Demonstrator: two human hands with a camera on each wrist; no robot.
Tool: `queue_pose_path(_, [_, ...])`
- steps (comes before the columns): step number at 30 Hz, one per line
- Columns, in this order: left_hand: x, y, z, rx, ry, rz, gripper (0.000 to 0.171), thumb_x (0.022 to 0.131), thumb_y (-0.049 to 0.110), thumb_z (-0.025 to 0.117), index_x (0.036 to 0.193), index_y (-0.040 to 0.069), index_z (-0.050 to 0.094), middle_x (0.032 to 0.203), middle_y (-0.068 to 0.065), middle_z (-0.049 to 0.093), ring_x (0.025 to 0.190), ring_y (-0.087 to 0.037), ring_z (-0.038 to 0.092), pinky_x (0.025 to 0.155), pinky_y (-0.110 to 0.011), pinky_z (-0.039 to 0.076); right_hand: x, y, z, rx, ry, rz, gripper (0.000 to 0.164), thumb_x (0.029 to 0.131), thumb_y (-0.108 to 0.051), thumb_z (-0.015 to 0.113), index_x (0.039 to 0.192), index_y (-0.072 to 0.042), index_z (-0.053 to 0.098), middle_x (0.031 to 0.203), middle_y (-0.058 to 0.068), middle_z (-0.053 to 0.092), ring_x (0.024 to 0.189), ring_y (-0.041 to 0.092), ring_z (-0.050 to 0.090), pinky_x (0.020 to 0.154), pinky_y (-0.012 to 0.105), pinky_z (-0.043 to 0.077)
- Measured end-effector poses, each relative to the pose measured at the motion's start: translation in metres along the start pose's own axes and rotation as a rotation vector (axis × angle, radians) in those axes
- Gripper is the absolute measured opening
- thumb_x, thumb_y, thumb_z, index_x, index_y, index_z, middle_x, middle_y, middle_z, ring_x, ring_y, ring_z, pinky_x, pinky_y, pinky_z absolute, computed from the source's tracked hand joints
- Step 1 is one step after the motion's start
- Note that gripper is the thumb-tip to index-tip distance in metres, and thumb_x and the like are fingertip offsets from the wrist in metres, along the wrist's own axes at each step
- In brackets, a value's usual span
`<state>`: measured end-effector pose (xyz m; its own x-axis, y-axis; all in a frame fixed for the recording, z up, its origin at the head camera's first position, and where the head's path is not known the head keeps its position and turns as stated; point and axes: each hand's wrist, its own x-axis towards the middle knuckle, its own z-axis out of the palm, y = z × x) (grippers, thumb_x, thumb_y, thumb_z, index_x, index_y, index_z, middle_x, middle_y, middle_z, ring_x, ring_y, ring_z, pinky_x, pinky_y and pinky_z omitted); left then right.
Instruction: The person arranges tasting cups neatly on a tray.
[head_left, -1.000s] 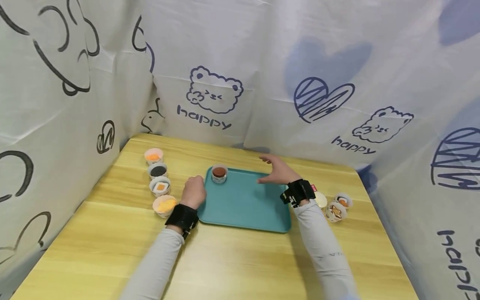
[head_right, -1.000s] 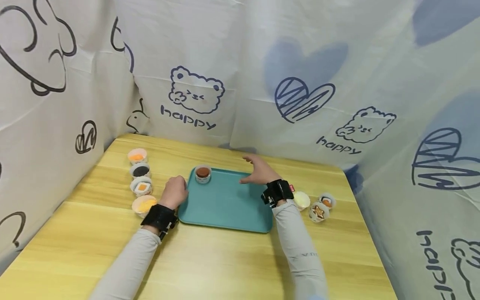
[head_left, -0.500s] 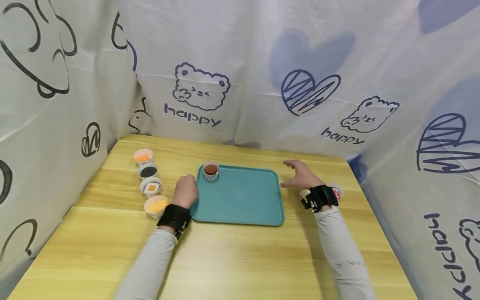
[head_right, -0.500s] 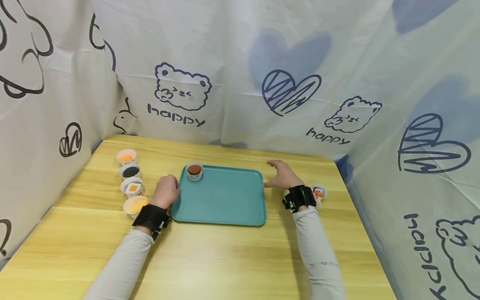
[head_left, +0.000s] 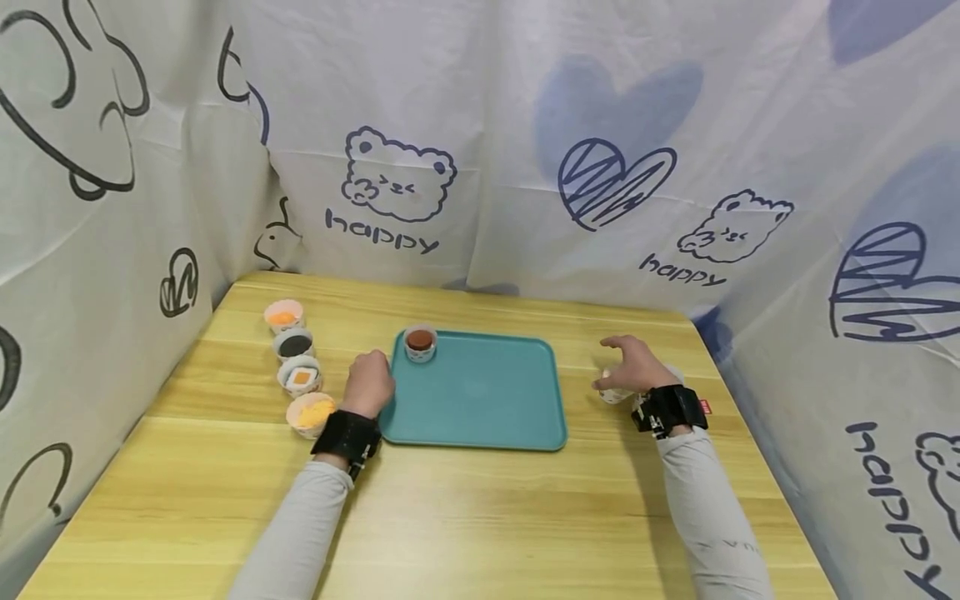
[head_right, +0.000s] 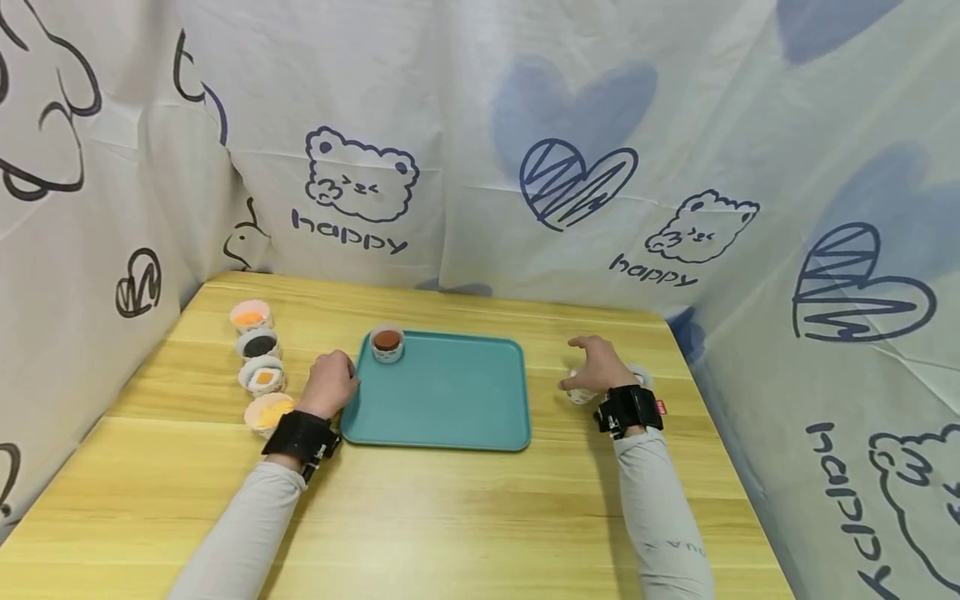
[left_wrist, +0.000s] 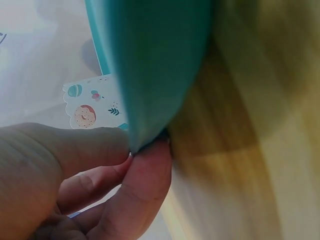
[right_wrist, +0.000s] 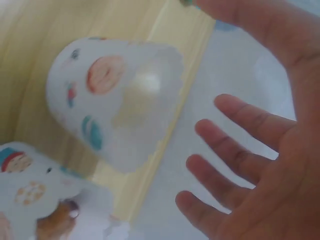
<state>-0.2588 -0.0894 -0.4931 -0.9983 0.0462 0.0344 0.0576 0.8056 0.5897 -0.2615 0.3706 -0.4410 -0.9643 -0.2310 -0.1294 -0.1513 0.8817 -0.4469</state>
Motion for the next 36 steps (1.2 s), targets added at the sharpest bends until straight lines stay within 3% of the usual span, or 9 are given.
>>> queue_pose_path(7, [-0.002,-0.001,-0.002,-0.038,0.002,-0.003,0.046,0.086,-0.011,0.051,0.055,0.016,0.028,0.062,0.005,0.013,0.054,-0.014,0.019,0.05,-0.03,0.021,-0.007,0.003,0.004,-0.041,-0.075,0.096,0.078,0.075,-0.012,0.087,0.141,0.009,0.051,0.141,0.037,0.049,0.13,0.055,0.046,0.104,0.062,0.042])
queue_pose_path(16, [-0.003,-0.004,0.002,-0.048,-0.022,-0.012,0.047,0.086,-0.011,0.05,0.057,0.016,0.025,0.065,0.003,0.01,0.057,-0.014,0.012,0.051,-0.031,0.018,-0.014,0.001,0.011,-0.032,-0.053,0.092,0.054,0.076,-0.003,0.084,0.124,0.007,0.061,0.127,0.031,0.061,0.112,0.047,0.059,0.093,0.056,0.048])
queue_pose_path(36, [-0.004,-0.003,0.0,-0.064,-0.006,-0.017,0.047,0.086,-0.011,0.051,0.056,0.016,0.026,0.064,0.004,0.01,0.056,-0.014,0.011,0.05,-0.03,0.017,-0.005,0.001,0.012,-0.021,-0.046,0.083,0.05,0.078,-0.005,0.083,0.122,0.004,0.062,0.117,0.024,0.065,0.093,0.033,0.061,0.082,0.047,0.05])
